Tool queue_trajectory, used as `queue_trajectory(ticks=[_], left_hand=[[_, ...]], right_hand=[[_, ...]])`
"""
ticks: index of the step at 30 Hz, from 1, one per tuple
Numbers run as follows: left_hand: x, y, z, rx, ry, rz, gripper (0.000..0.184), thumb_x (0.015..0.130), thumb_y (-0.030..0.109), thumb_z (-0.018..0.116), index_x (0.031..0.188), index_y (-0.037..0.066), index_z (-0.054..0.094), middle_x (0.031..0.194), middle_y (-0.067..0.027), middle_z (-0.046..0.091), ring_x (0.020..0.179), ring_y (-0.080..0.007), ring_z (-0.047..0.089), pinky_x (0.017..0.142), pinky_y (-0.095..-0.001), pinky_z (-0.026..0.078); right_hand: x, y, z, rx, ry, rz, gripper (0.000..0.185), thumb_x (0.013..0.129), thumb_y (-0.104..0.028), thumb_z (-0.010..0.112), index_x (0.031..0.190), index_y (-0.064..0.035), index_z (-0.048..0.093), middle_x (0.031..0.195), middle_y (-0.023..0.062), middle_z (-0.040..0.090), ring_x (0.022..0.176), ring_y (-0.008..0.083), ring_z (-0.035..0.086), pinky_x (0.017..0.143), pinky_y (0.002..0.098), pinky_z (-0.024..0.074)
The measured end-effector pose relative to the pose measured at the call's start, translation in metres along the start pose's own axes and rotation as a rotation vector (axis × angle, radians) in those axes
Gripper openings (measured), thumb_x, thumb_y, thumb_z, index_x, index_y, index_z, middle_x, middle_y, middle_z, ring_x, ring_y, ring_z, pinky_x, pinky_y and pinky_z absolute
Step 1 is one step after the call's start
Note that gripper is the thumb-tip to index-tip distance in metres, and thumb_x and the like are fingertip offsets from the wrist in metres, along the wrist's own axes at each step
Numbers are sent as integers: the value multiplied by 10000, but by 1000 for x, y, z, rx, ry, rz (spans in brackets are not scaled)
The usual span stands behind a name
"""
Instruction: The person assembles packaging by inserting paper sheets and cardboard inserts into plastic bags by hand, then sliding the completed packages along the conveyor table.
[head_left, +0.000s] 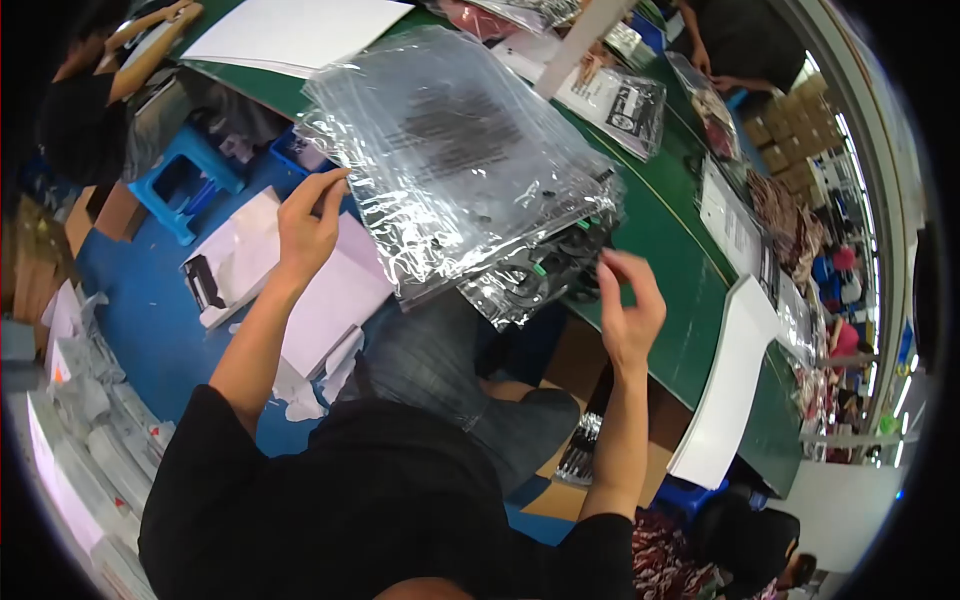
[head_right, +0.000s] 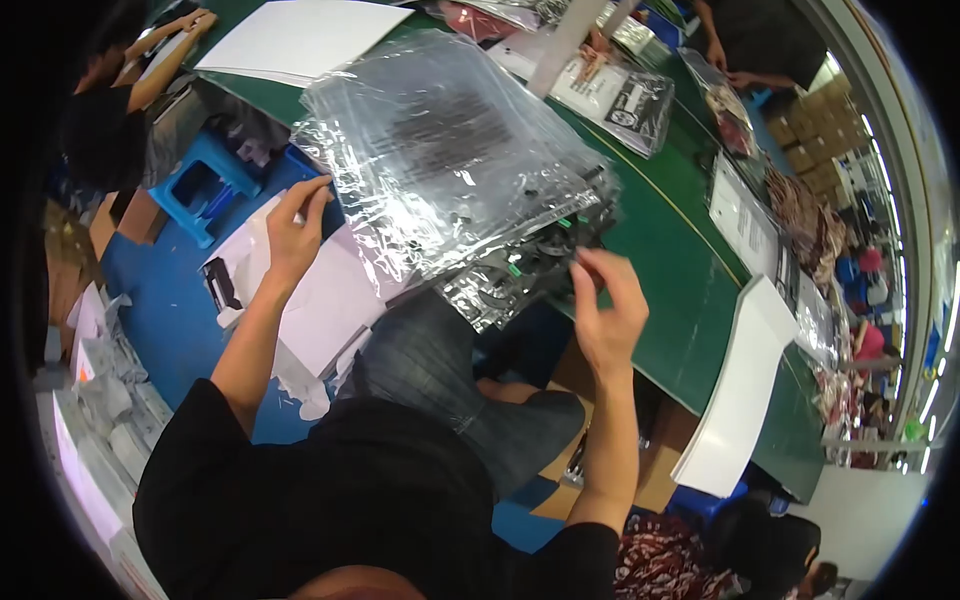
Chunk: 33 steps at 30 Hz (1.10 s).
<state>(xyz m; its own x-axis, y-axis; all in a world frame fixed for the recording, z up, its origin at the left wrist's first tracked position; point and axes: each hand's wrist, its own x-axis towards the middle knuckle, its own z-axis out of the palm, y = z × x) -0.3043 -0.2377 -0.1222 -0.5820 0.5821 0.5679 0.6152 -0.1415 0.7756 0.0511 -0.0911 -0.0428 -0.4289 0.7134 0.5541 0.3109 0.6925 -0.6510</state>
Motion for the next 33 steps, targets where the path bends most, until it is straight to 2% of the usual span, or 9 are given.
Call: queue_trajectory(ticks=[2, 7, 12, 14, 16, 19, 27, 31, 33], left_hand=[[-16, -6, 0, 43, 23, -32, 161, 951, 21, 632, 1098, 3, 695, 874, -52, 679, 754, -93, 601, 671, -232, 463], [-46, -13, -6, 78, 54, -84, 184, 955, 9, 615, 1127, -4, 680, 953, -63, 677, 787, -108, 603, 703, -243, 476], [-57, -26, -21, 66, -14, -141, 219, 938, -25, 619, 1149, -3, 671, 969, -75, 674, 784, -123, 609, 716, -256, 488], [-50, -19, -21, 74, -84, -48, 268, 914, -51, 630, 1175, -1, 663, 1029, -96, 665, 805, -150, 618, 724, -263, 498], [-43, -15, -16, 68, -129, 19, 294, 903, -64, 635, 1189, -1, 659, 1060, -106, 660, 815, -163, 622, 727, -267, 503], [-33, -5, -9, 154, -98, 195, 421, 814, -90, 669, 1217, 32, 657, 1141, -132, 651, 953, -279, 651, 789, -326, 516], [13, 16, -8, 314, -145, 464, 475, 749, -67, 716, 1208, 43, 671, 1245, -131, 632, 1173, -304, 586, 956, -369, 474], [40, 9, -9, 325, -121, 581, 428, 731, -49, 714, 1149, 39, 696, 1182, -122, 683, 1148, -309, 617, 939, -388, 489], [48, 9, 0, 285, -144, 630, 406, 729, -52, 706, 1125, 36, 702, 1147, -112, 696, 1128, -303, 631, 923, -391, 494]], right_hand=[[36, -4, 8, -257, -113, -344, 215, 837, 2, 707, 1051, -4, 706, 1026, 108, 694, 961, 260, 652, 838, 314, 515], [70, -4, 20, -329, -413, -262, 283, 752, -4, 735, 1033, -29, 714, 1046, 91, 702, 1005, 298, 631, 866, 387, 505], [79, 9, 30, -448, -530, -486, 271, 766, -14, 716, 1037, -31, 712, 1063, 79, 710, 1034, 265, 637, 913, 398, 482], [84, 12, 33, -420, -605, -572, 270, 773, -7, 705, 1042, -24, 709, 1083, 89, 711, 1057, 270, 638, 954, 397, 465], [90, 10, 31, -441, -600, -599, 257, 777, -4, 700, 1033, -25, 706, 1079, 87, 711, 1053, 269, 643, 939, 393, 478], [101, 2, 29, -486, -574, -678, 231, 787, 3, 691, 1016, -27, 701, 1072, 83, 713, 1043, 268, 652, 909, 384, 504], [116, -30, 29, -320, -114, -641, 266, 716, 55, 717, 967, -24, 680, 1037, 118, 709, 953, 281, 689, 803, 353, 567], [114, -49, -7, -205, -4, -692, 302, 676, 60, 735, 961, -18, 671, 1022, 132, 705, 962, 280, 693, 841, 349, 565], [97, -48, -44, -201, 17, -644, 296, 654, -33, 775, 919, -25, 646, 984, 128, 693, 953, 298, 680, 821, 357, 561]])
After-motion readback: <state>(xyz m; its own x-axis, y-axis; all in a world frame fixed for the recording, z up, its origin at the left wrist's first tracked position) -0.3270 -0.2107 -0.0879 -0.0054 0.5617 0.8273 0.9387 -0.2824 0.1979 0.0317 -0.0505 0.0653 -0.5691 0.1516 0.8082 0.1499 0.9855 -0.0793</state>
